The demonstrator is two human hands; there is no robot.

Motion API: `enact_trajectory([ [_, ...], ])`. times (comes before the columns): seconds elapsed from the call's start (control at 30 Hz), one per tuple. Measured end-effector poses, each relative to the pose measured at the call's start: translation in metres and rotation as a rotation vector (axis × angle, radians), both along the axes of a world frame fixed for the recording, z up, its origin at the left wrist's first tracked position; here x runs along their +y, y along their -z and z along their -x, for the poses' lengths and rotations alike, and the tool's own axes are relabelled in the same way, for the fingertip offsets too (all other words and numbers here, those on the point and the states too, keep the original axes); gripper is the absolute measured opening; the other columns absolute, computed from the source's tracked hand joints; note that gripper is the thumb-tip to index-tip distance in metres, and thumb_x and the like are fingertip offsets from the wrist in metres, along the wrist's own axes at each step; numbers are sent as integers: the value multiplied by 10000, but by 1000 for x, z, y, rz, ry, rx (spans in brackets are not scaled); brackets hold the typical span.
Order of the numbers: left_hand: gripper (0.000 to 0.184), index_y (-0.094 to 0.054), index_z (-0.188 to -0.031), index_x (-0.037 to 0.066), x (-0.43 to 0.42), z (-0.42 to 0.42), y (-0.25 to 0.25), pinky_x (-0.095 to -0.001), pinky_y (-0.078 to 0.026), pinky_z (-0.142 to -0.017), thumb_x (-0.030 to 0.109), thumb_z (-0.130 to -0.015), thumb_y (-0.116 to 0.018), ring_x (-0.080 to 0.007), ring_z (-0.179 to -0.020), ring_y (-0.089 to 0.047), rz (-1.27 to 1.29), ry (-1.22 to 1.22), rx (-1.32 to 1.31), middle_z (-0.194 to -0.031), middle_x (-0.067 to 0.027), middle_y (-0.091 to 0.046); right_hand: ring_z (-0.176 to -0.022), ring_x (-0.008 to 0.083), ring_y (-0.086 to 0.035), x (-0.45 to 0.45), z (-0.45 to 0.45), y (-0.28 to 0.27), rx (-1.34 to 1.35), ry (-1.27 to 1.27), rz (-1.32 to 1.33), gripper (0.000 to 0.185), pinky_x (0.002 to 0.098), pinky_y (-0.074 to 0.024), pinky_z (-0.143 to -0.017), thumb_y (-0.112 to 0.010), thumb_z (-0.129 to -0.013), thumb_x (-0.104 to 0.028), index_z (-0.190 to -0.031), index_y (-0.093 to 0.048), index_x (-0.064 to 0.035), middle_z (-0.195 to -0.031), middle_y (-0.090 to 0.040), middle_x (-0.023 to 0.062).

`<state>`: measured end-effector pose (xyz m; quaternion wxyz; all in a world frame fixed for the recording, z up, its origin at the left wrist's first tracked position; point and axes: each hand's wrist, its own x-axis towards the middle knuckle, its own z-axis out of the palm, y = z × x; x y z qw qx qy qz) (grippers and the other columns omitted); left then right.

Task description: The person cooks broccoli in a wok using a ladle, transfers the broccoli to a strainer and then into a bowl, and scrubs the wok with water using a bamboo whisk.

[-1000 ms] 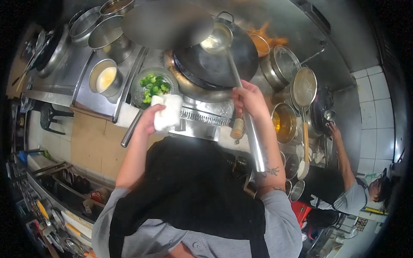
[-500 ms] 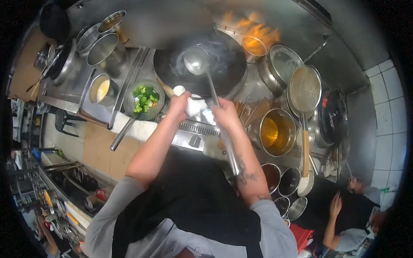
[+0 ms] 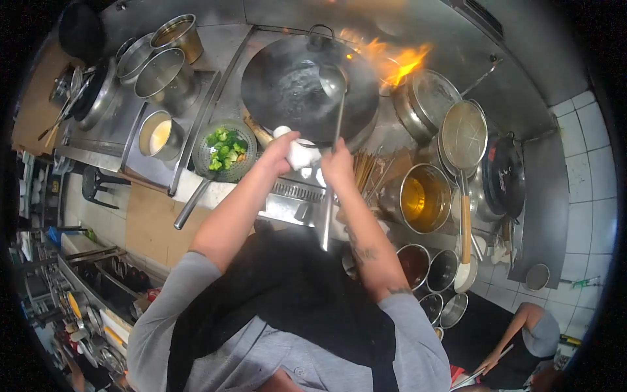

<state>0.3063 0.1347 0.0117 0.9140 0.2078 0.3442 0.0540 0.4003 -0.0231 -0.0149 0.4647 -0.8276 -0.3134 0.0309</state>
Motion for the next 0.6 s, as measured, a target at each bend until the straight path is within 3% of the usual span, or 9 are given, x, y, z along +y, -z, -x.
enact_trajectory([
  [0.03,288,-529,-1096,-87,3,-10,34,-438,-578,-687,79,-865,-577,-323,-804,-688,-190,-14,83,-938,-202,-649,-471,99,-511,-12,5,3,-136,-43,-12,331,267,-415,-415,-521,-874,-63,-1191,-599,-6,-718,-596,43],
  [0.17,250,-482,-1140,-65,-16,3,-5,-474,-600,-769,65,-927,-492,-350,-907,-685,-249,-41,75,-997,-205,-635,-851,197,-606,2,28,-98,712,-105,168,418,330,-464,-763,-531,-858,-66,-1267,-553,17,-938,-651,149],
  [0.27,239,-485,-1132,-73,2,-2,20,-474,-603,-753,42,-922,-486,-359,-904,-684,-75,87,-33,-998,-206,-638,-866,194,-612,22,15,-64,477,38,141,435,321,-459,-770,-520,-856,-65,-1284,-555,3,-958,-663,151],
  [0.3,228,-496,-1121,-76,3,1,10,-470,-605,-747,47,-929,-487,-355,-897,-686,-88,57,-32,-1003,-207,-639,-702,136,-575,15,16,-40,168,49,122,408,274,-434,-616,-516,-859,-69,-1259,-577,-17,-862,-646,102],
  [0.37,228,-501,-1118,-74,4,1,21,-464,-606,-749,60,-934,-487,-344,-880,-690,-172,42,-14,-1002,-205,-640,-1052,261,-646,-5,39,-68,188,-2,224,463,375,-479,-933,-513,-848,-37,-1307,-547,10,-1095,-669,199],
  [0.43,239,-520,-1115,-65,5,-1,19,-451,-604,-749,109,-952,-508,-320,-864,-698,-219,49,42,-994,-192,-648,-1020,281,-662,-5,54,-117,676,16,247,475,372,-496,-910,-525,-844,-31,-1318,-545,0,-1067,-682,197],
  [0.53,256,-537,-1115,-56,9,5,9,-444,-602,-756,149,-962,-529,-314,-885,-700,-159,106,-3,-988,-186,-657,-751,212,-659,2,37,-112,386,-18,268,469,342,-532,-664,-543,-863,-33,-1331,-542,-12,-879,-673,126],
  [0.57,297,-549,-1140,-49,13,13,13,-437,-598,-768,195,-970,-543,-308,-916,-697,-50,166,-89,-1002,-180,-665,-667,184,-631,4,28,-80,-83,-19,228,454,326,-515,-587,-544,-869,-35,-1322,-549,-12,-817,-651,101],
  [0.6,311,-548,-1154,-48,16,29,9,-436,-597,-773,201,-967,-548,-307,-920,-695,-59,151,-87,-1009,-181,-665,-586,155,-569,10,24,-76,-83,-24,154,436,308,-470,-515,-540,-878,-37,-1313,-548,-13,-762,-603,75],
])
